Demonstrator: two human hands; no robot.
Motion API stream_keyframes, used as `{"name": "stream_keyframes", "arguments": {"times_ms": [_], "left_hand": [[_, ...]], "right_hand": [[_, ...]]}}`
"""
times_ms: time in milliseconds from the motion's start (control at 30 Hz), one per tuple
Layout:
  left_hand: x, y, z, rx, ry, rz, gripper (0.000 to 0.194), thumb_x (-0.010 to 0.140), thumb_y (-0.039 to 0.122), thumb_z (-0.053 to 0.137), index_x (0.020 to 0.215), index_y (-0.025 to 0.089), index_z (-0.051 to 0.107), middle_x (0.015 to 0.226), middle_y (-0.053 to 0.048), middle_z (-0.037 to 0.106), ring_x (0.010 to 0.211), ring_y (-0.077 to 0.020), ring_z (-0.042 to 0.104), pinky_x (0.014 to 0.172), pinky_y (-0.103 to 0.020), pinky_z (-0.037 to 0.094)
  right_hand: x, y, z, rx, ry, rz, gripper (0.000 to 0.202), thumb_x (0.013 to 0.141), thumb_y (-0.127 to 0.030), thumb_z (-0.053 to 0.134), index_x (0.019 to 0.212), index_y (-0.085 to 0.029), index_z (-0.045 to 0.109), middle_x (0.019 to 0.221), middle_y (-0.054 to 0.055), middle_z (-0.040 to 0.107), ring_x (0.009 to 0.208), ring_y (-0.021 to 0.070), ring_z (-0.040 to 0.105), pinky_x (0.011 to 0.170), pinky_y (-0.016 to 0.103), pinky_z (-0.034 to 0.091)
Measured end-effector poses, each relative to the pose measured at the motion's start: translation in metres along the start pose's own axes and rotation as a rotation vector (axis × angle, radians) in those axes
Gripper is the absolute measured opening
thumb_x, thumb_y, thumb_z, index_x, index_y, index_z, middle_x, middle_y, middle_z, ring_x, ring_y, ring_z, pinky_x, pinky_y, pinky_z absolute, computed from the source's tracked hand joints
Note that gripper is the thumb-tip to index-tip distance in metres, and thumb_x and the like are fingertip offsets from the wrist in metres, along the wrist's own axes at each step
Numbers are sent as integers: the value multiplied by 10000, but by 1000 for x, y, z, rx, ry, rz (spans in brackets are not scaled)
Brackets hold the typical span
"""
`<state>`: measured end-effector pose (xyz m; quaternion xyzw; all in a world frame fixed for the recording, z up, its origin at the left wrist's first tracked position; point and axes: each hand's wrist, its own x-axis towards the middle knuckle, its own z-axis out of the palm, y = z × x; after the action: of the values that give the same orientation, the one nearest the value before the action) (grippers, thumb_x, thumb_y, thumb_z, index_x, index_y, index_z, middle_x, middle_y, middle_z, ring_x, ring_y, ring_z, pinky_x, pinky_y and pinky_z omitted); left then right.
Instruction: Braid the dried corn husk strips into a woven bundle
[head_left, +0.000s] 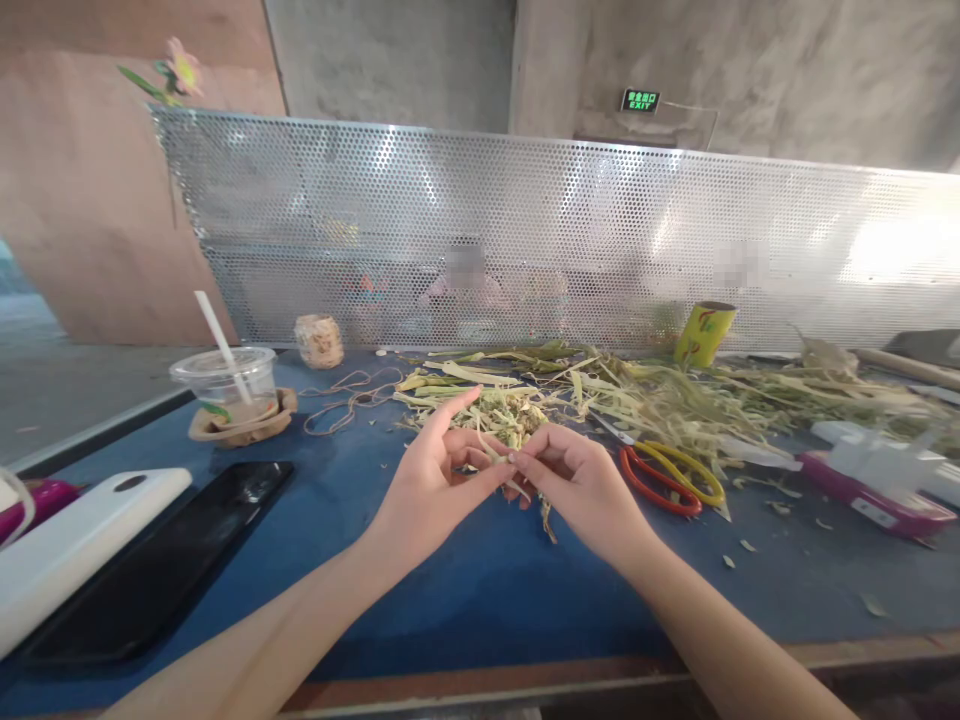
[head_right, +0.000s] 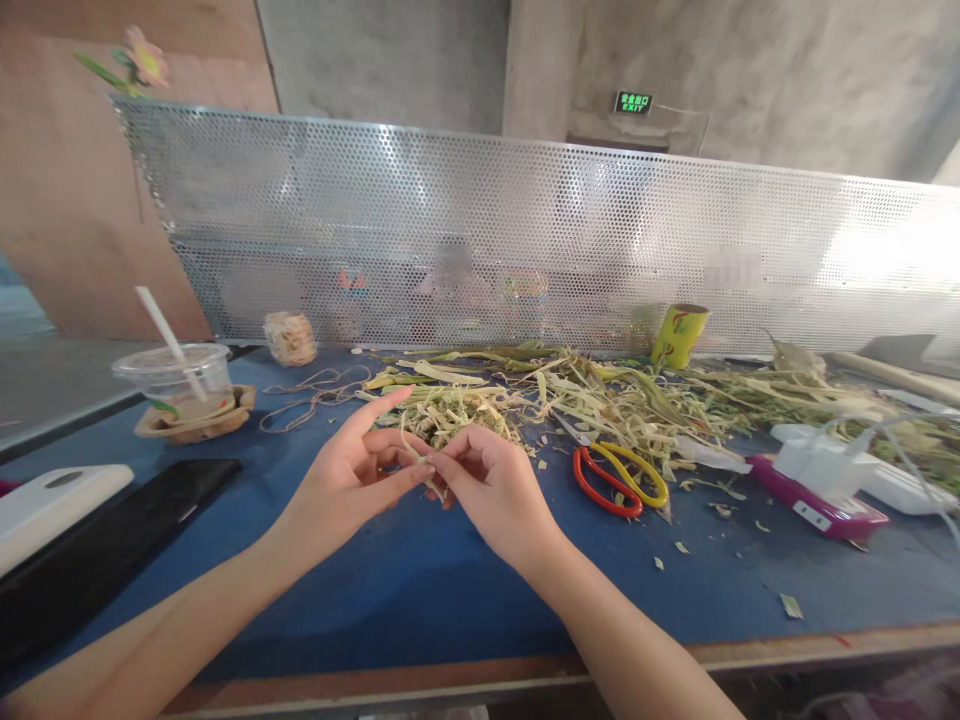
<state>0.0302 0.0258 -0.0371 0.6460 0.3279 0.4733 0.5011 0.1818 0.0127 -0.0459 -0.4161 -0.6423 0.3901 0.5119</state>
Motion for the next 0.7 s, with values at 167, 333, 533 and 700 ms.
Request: {"name": "stream_keyframes", "arguments": {"times_ms": [167, 333, 533, 700], "left_hand": [[2, 1, -3, -10, -10, -43, 805, 723, 262, 658, 1375, 217, 189, 800, -16, 623, 476, -70, 474, 379, -184, 372], [2, 1, -6, -10, -8, -87, 895, 694, 283, 687, 1400, 239, 138, 775, -16, 646, 389, -58, 443, 373, -211, 376], [1, 0, -5, -12, -31, -67, 874, 746, 259, 635, 1417, 209, 78, 956, -81, 672, 505, -79, 483, 494, -240, 443], [2, -1, -5, 2, -37, -38, 905, 775, 198, 586, 1416, 226, -52, 1033, -106, 660, 591, -99, 519, 534, -237, 450]], "right_hand": [[2, 3, -5, -200, 126, -72, 171, 769, -304, 550, 650, -198, 489, 541, -23, 562, 490, 107, 530, 491, 228, 429], [5, 4, -7, -83, 122, -7, 209, 761, -356, 559, 658, -202, 462, 539, -26, 564, 443, 104, 523, 466, 239, 454], [7, 4, -6, 200, -105, 146, 317, 738, -479, 565, 805, -190, 455, 544, -60, 530, 435, 92, 535, 406, 215, 459], [7, 7, -6, 165, -125, 164, 361, 679, -367, 669, 928, -160, 510, 533, -67, 548, 425, 71, 516, 416, 194, 443]]}}
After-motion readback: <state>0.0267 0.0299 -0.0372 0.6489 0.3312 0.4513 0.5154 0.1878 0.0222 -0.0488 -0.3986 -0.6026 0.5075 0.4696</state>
